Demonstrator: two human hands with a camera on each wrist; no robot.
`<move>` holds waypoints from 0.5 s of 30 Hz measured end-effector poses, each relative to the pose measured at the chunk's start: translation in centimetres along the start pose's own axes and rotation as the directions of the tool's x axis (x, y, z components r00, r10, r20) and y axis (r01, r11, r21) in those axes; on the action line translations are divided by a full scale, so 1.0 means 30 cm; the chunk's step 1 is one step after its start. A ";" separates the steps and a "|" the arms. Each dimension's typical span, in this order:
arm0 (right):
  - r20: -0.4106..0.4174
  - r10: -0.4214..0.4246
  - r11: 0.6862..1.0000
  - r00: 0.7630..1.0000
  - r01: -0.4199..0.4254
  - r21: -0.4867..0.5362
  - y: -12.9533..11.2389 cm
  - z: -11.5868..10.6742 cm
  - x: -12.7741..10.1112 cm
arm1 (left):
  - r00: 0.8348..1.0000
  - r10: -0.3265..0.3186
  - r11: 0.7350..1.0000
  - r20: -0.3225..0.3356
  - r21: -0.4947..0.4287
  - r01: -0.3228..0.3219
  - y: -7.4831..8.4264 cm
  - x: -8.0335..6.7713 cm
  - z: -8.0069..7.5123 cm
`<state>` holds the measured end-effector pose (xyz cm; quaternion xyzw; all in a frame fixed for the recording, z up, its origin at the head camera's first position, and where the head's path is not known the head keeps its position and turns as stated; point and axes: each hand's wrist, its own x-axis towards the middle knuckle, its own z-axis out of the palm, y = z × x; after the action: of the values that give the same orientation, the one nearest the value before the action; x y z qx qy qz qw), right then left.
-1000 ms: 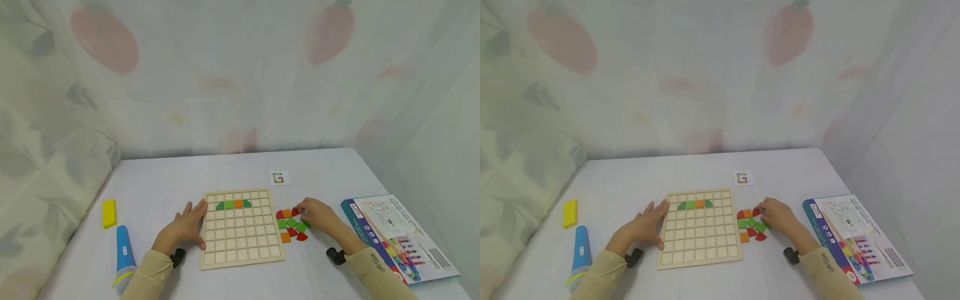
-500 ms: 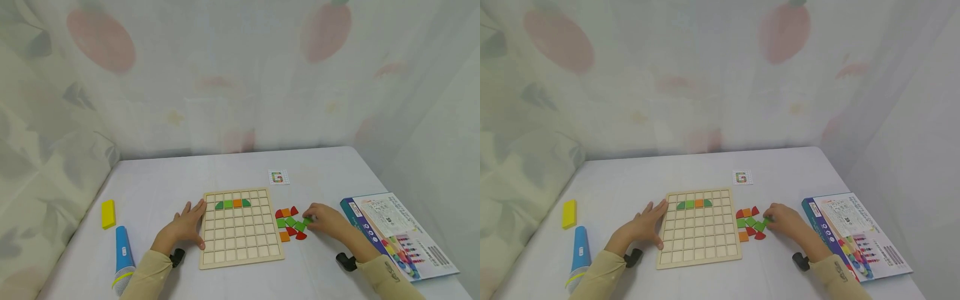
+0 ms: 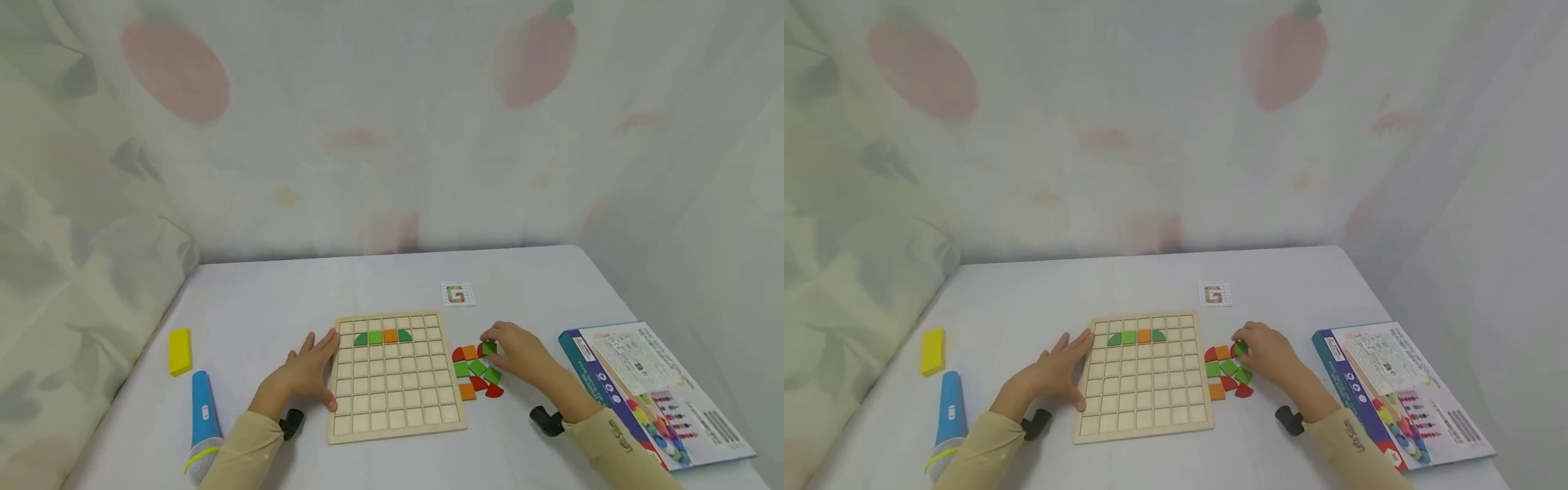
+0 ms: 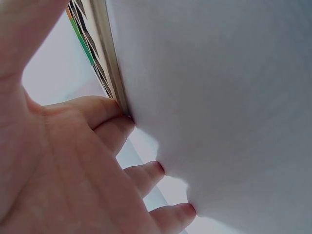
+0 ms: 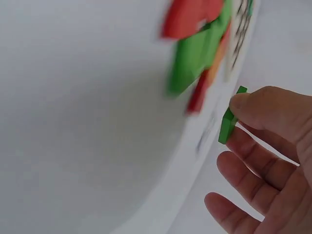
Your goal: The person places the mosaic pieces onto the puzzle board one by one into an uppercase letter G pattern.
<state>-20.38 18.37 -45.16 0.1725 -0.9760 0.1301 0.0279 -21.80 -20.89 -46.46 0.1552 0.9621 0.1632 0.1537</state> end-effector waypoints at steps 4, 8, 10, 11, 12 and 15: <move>-0.034 -0.129 0.992 0.991 0.129 0.006 -0.085 0.007 0.063 | 1.000 -0.004 1.000 0.003 -0.013 0.004 0.000 -0.004 0.001; -0.050 -0.235 0.972 0.971 0.236 0.007 -0.183 0.030 0.123 | 1.000 -0.005 1.000 0.006 -0.013 0.005 -0.001 -0.004 0.002; -0.055 -0.286 0.958 0.957 0.286 -0.002 -0.232 0.048 0.154 | 1.000 -0.008 1.000 0.006 -0.009 0.008 0.000 -0.006 0.001; -0.056 -0.309 0.951 0.949 0.310 0.000 -0.258 0.054 0.169 | 1.000 -0.008 1.000 0.006 -0.012 0.008 0.001 -0.009 -0.001; -0.056 -0.334 0.943 0.941 0.334 -0.005 -0.282 0.063 0.183 | 1.000 -0.010 1.000 0.006 -0.014 0.010 0.003 -0.010 -0.002; -0.052 -0.393 0.919 0.918 0.392 -0.028 -0.350 0.087 0.222 | 1.000 -0.014 1.000 0.011 -0.028 0.014 0.011 -0.017 -0.010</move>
<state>-23.05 5.96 -44.46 0.3607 -0.9215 0.1185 0.0824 -21.35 -20.85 -45.93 0.1472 0.9599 0.1750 0.1621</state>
